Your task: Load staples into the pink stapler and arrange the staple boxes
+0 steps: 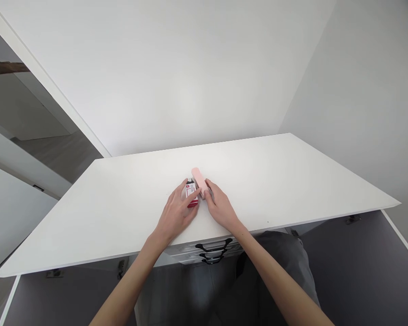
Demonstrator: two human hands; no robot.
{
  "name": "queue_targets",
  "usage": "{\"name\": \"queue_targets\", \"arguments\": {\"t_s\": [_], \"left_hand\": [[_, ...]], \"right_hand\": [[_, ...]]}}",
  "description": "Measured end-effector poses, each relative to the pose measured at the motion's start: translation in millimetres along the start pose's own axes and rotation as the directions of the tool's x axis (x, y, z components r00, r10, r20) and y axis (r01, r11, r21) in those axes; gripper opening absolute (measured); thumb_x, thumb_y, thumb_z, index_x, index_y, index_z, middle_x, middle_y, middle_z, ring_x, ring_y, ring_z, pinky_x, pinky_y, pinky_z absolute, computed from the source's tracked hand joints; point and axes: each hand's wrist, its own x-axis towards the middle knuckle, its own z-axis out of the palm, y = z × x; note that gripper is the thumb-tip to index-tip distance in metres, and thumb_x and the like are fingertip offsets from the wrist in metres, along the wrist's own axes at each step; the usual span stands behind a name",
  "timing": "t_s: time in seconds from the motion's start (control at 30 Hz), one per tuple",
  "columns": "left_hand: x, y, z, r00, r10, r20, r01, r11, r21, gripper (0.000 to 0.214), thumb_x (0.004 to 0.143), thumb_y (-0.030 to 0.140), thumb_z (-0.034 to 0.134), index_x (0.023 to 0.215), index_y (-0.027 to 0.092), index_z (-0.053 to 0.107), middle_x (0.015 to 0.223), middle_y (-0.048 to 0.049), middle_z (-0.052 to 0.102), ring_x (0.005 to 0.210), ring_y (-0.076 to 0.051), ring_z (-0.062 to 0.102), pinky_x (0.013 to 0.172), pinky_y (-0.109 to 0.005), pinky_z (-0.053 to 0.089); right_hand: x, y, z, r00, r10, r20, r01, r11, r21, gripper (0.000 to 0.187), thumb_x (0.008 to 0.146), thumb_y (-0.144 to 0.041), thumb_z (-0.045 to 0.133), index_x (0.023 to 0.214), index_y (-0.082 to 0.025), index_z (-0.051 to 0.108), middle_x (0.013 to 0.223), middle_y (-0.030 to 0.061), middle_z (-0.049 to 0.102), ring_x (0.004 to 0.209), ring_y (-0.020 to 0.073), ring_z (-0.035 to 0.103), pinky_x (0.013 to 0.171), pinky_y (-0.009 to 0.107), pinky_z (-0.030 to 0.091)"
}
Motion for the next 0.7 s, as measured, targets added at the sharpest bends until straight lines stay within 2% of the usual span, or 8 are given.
{"name": "queue_targets", "arguments": {"t_s": [0.23,0.37,0.5,0.6,0.7], "left_hand": [[-5.0,-0.6,0.4,0.993,-0.085,-0.083,0.085,0.996,0.002,0.043,0.101,0.033,0.056,0.144,0.033,0.059,0.167,-0.0079,0.043,0.142,-0.030,0.058,0.110,-0.048,0.056],[-4.4,-1.5,0.4,0.983,-0.159,-0.097,0.161,0.987,0.013,0.037,0.097,0.034,0.062,0.134,0.032,0.060,0.164,-0.0075,0.048,0.119,-0.029,0.072,0.096,-0.046,0.063],[-4.0,-5.5,1.1,0.968,-0.209,-0.139,0.213,0.977,0.014,0.027,0.102,0.034,0.054,0.128,0.030,0.060,0.161,-0.0078,0.052,0.101,-0.025,0.077,0.079,-0.041,0.064],[-6.6,-17.4,-0.9,0.958,-0.228,-0.173,0.235,0.972,0.022,0.028,0.103,0.029,0.051,0.130,0.029,0.058,0.160,-0.0068,0.053,0.104,-0.025,0.076,0.077,-0.039,0.063],[-11.4,-41.9,-8.7,0.942,-0.247,-0.228,0.259,0.965,0.024,0.029,0.101,0.027,0.053,0.129,0.028,0.059,0.158,-0.0071,0.054,0.117,-0.028,0.072,0.089,-0.042,0.063]], "right_hand": [[-1.3,-3.4,-1.2,1.000,-0.004,-0.018,0.004,1.000,0.005,0.059,0.107,-0.046,0.039,0.159,-0.020,0.047,0.163,0.0134,0.051,0.151,0.0307,0.048,0.127,0.053,0.035],[-2.0,-3.8,-1.3,1.000,-0.010,-0.030,0.010,1.000,0.005,0.056,0.107,-0.045,0.042,0.157,-0.020,0.050,0.159,0.0141,0.055,0.149,0.0304,0.050,0.126,0.052,0.038],[-2.3,-4.4,-2.2,0.999,-0.015,-0.037,0.015,1.000,0.001,0.055,0.107,-0.044,0.042,0.155,-0.019,0.051,0.158,0.0145,0.056,0.148,0.0312,0.052,0.123,0.051,0.042],[-2.8,-5.5,-3.5,1.000,-0.001,-0.024,0.001,1.000,-0.001,0.056,0.106,-0.044,0.042,0.155,-0.018,0.051,0.159,0.0152,0.055,0.147,0.0318,0.052,0.120,0.051,0.045],[-3.5,-6.2,-4.5,1.000,0.013,-0.010,-0.013,1.000,0.004,0.057,0.106,-0.044,0.043,0.156,-0.017,0.050,0.159,0.0156,0.055,0.146,0.0320,0.053,0.117,0.050,0.048]]}}
